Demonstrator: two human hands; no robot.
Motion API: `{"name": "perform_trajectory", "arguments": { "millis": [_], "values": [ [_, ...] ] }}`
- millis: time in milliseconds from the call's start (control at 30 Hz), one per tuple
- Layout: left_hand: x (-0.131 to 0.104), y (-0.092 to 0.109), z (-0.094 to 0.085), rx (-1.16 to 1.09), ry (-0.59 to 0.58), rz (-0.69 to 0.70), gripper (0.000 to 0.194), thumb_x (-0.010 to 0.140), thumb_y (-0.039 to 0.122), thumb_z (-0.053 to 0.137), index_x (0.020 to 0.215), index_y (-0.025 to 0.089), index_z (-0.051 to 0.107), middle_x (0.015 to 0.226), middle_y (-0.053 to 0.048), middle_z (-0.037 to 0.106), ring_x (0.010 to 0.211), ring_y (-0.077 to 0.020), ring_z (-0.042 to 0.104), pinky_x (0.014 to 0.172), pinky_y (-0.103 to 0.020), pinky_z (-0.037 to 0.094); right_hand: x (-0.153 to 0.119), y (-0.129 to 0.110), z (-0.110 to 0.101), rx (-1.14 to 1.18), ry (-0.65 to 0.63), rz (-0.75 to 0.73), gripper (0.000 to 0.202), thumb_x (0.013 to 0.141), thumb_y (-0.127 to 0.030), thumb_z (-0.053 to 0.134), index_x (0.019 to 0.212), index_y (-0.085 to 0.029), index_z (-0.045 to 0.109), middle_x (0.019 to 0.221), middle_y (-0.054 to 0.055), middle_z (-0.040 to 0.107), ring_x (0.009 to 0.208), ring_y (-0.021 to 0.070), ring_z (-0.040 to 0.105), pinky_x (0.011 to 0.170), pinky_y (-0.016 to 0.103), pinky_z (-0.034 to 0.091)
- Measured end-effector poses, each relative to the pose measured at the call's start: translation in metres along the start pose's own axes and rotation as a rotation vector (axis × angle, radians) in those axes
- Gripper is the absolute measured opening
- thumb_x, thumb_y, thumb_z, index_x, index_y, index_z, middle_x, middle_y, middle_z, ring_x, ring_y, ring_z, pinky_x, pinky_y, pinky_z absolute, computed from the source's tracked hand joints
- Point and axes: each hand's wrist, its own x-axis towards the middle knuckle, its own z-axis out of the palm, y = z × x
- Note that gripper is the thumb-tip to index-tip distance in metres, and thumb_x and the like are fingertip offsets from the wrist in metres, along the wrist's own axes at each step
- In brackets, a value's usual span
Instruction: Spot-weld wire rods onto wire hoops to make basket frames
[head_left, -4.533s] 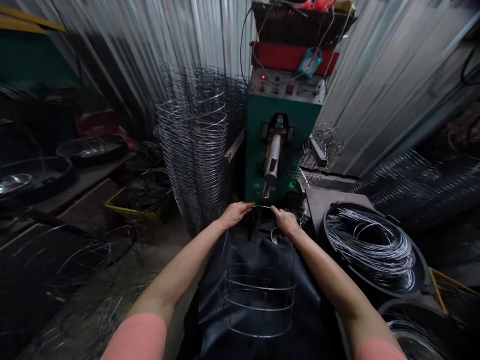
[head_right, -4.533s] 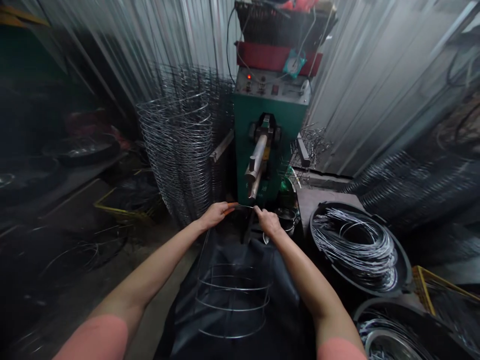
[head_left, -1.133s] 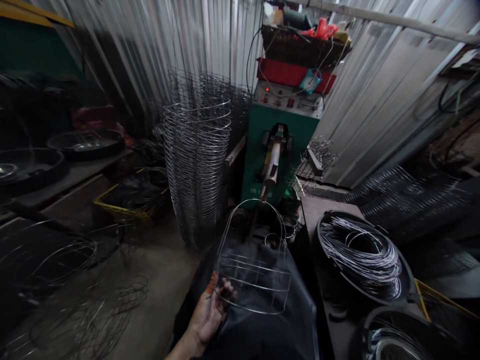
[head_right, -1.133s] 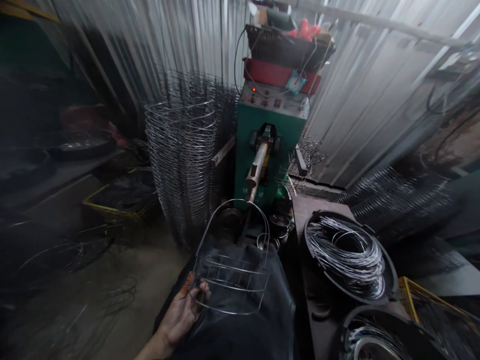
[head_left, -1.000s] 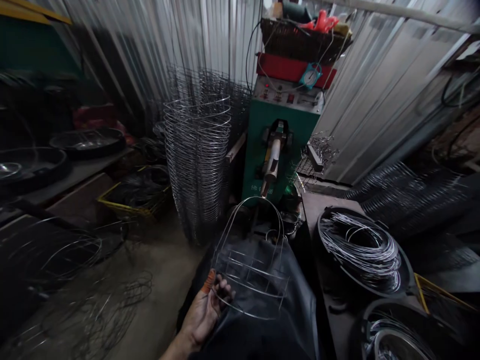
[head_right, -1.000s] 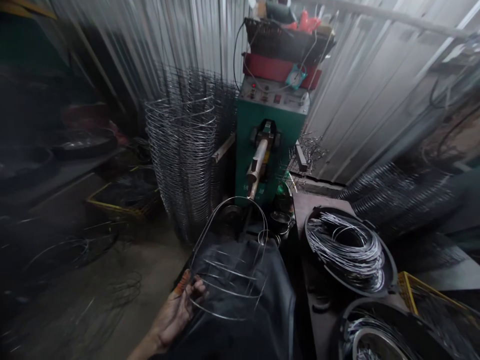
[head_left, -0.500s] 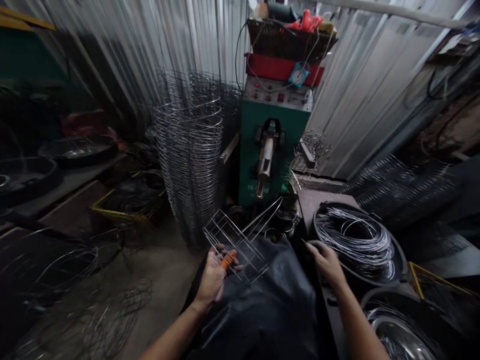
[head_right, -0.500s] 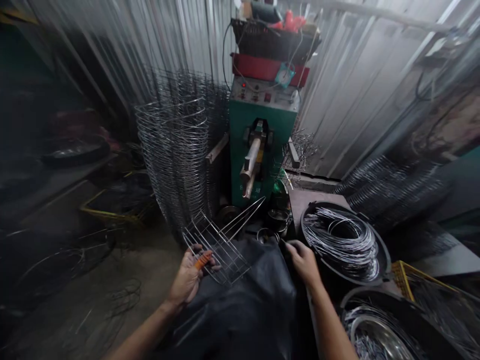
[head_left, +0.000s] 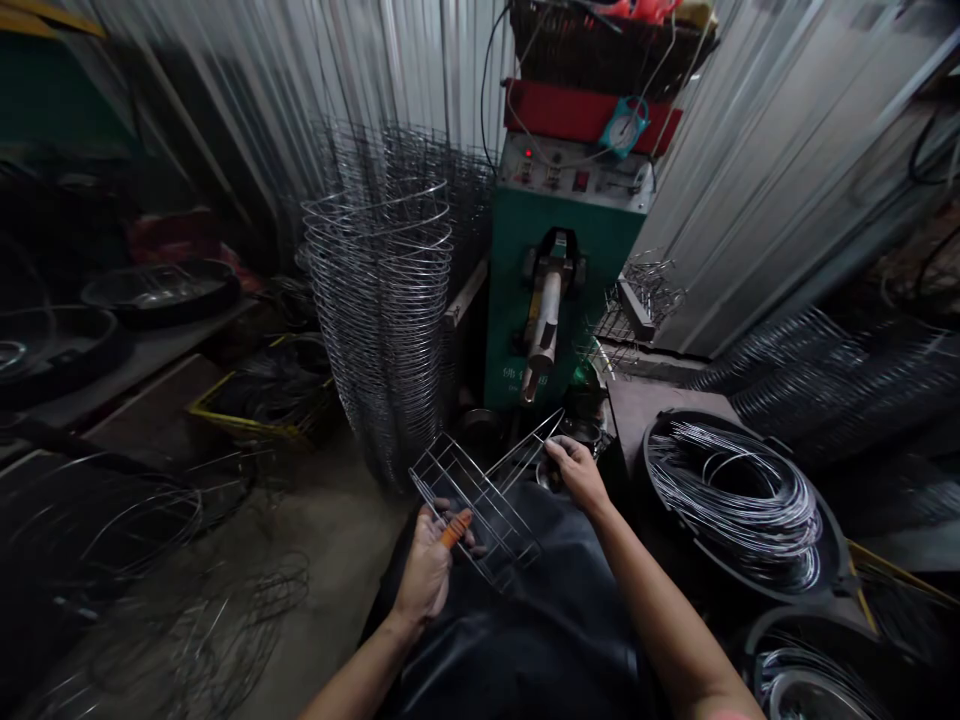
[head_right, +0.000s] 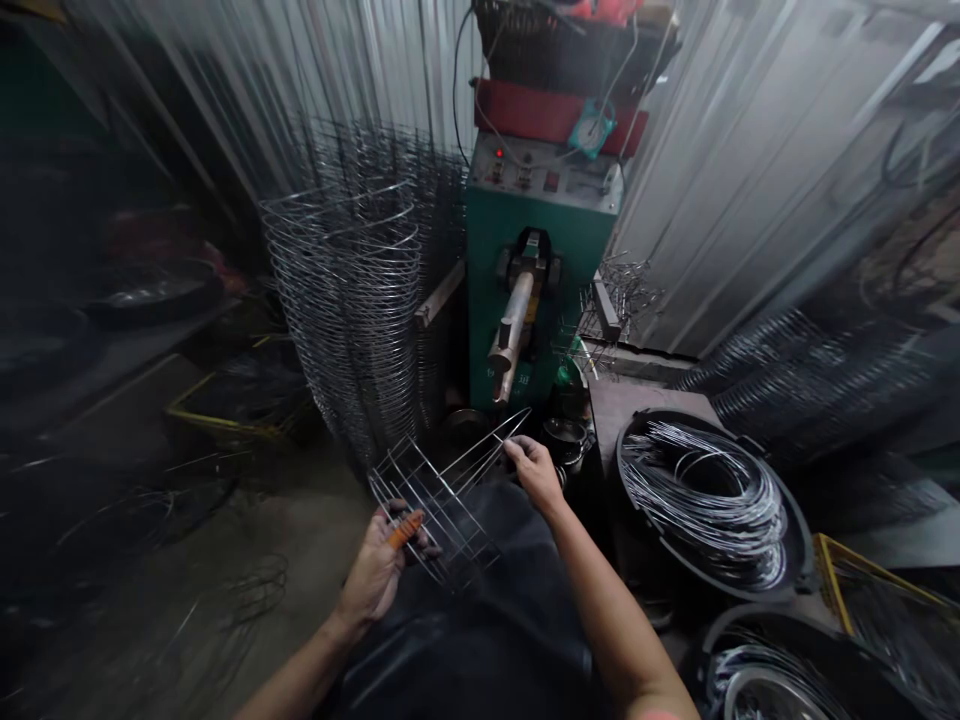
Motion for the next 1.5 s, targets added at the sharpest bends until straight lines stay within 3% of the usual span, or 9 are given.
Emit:
{"name": "perform_trajectory", "arguments": {
  "millis": [400,967,1500],
  "values": [
    [0.030,0.002,0.007,0.029,0.006,-0.008,0.051,0.059,0.025,0.072,0.096,0.023,0.038,0.074,0.007,0.054,0.056,-0.0080,0.053,0.057,-0.029,0.052,0.032,0.025,0.003,0.302,0.030,0.041,0.032,0.069,-0.047,0.066,0.067,-0.017,0.055,0.059,-0.003,0.052,0.049,0.0082,0.048,0.044,0.019,0.036],
    [0.059,0.012,0.017,0.073,0.063,-0.057,0.056,0.054,0.029,0.076,0.095,0.022,0.038,0.068,0.008,0.050,0.049,-0.0071,0.050,0.049,-0.027,0.051,0.061,0.030,0.013,0.344,0.096,0.062,0.029,0.065,-0.042,0.068,0.064,-0.016,0.054,0.057,-0.003,0.051,0.050,0.0079,0.048,0.049,0.020,0.043],
    [0.075,0.020,0.033,0.101,0.083,-0.033,0.053,0.056,0.029,0.075,0.092,0.022,0.036,0.067,0.007,0.049,0.047,-0.0068,0.048,0.045,-0.024,0.048,0.090,0.031,0.010,0.323,0.119,0.061,0.031,0.061,-0.043,0.069,0.065,-0.016,0.055,0.054,-0.003,0.053,0.045,0.0082,0.049,0.044,0.020,0.041]
  ]
}}
